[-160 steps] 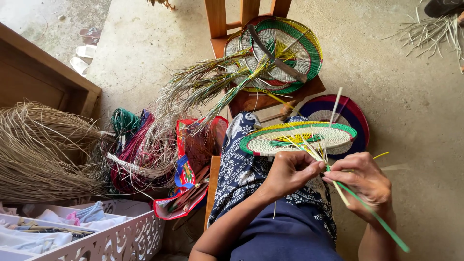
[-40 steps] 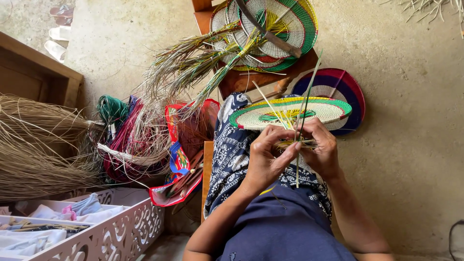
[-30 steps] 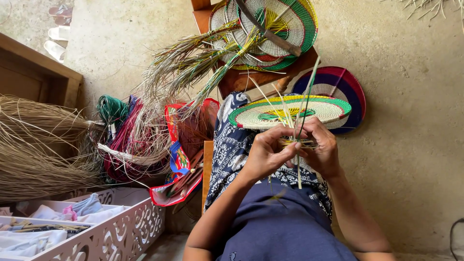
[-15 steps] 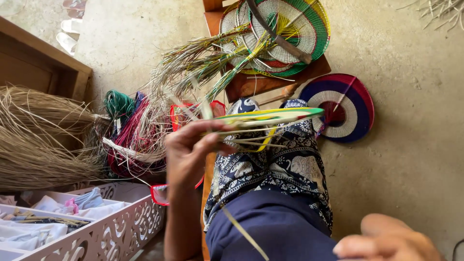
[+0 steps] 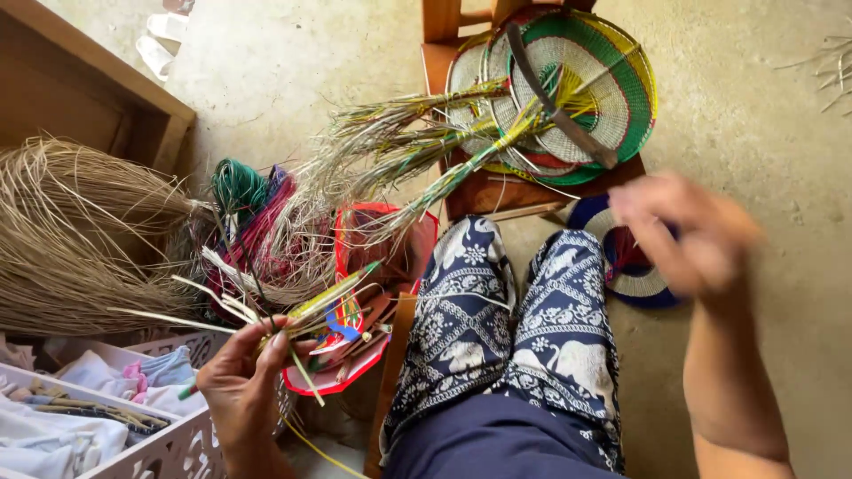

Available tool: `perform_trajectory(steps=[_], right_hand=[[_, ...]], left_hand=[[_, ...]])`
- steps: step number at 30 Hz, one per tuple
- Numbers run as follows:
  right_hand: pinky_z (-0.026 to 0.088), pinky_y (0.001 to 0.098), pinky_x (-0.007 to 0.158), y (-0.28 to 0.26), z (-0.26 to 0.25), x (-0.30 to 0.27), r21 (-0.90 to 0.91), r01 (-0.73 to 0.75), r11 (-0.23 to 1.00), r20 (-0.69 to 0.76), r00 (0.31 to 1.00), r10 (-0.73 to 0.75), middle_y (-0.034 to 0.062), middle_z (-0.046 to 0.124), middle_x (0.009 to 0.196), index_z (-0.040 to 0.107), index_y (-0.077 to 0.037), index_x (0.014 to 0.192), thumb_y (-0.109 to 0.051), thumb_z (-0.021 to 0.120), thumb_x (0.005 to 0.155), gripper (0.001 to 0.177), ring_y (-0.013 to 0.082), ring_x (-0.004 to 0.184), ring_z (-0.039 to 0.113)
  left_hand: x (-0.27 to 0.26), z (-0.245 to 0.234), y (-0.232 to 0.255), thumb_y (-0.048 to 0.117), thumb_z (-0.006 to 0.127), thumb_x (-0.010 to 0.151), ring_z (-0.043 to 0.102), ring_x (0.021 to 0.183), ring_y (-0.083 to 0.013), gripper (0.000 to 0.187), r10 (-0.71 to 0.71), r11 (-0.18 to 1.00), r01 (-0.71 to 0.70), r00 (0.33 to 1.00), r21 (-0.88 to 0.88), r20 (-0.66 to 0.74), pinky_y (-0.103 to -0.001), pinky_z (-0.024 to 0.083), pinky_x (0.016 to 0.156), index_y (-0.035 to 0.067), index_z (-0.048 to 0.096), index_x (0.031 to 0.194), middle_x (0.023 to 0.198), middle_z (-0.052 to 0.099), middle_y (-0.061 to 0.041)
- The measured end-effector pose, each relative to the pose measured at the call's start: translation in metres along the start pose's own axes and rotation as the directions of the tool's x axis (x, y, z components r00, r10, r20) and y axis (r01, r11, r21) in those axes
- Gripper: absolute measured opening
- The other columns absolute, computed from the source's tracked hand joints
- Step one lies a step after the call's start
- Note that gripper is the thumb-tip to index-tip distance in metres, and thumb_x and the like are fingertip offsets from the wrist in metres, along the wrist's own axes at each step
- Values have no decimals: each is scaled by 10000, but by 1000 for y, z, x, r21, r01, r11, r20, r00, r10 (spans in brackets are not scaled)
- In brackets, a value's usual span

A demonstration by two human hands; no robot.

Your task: Weaving colorful straw fibers to create a decorative fan and trimming excess material with a knife

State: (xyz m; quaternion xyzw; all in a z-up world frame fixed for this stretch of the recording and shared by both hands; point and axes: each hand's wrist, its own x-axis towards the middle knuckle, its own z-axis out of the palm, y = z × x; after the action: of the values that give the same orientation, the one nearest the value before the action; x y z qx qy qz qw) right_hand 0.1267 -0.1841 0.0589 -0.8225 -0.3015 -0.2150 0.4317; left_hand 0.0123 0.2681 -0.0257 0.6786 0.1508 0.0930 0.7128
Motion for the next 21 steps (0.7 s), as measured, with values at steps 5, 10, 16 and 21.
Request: perform_trajectory(steps=[5,10,16,21], right_hand=[[538,357,681,272,67,-49,-437,-395,808,83,877,474,182,690,1018,759,55,1115,-17,722,901,229,268,754,628],[534,516,867,392,102,-51,-729,-366,579,85,790,607,266,646,1091,725,20,1230,-78,744,806,435,434,1008,596],[543,489,769,418,118,-43,-782,-442,440,80,628,774,150,694,1023,664,-9,1160,42,723,818,350,345,859,660],[369,349,448,396,96,-40,-635,-397,662,17,850,526,63,547,776,604,-6,916,-18,582,971,60,187,537,424]], left_hand=[[5,-15,-21,-45,622,923,742,759,-288,297,-111,992,107,993,-73,-48,-310,613,714,-146,632,1202,1057,722,-241],[4,-13,-39,-46,596,930,746,790,-312,277,-164,976,149,983,-158,-85,-341,628,766,-152,634,1184,1086,728,-271],[8,-10,-45,-8,606,913,758,718,-291,296,-218,962,202,974,-182,-70,-341,637,658,-163,656,1161,981,749,-264],[12,-14,-61,-33,625,912,757,750,-299,240,-162,955,146,986,-260,-43,-342,633,681,-121,653,1133,1082,738,-249]])
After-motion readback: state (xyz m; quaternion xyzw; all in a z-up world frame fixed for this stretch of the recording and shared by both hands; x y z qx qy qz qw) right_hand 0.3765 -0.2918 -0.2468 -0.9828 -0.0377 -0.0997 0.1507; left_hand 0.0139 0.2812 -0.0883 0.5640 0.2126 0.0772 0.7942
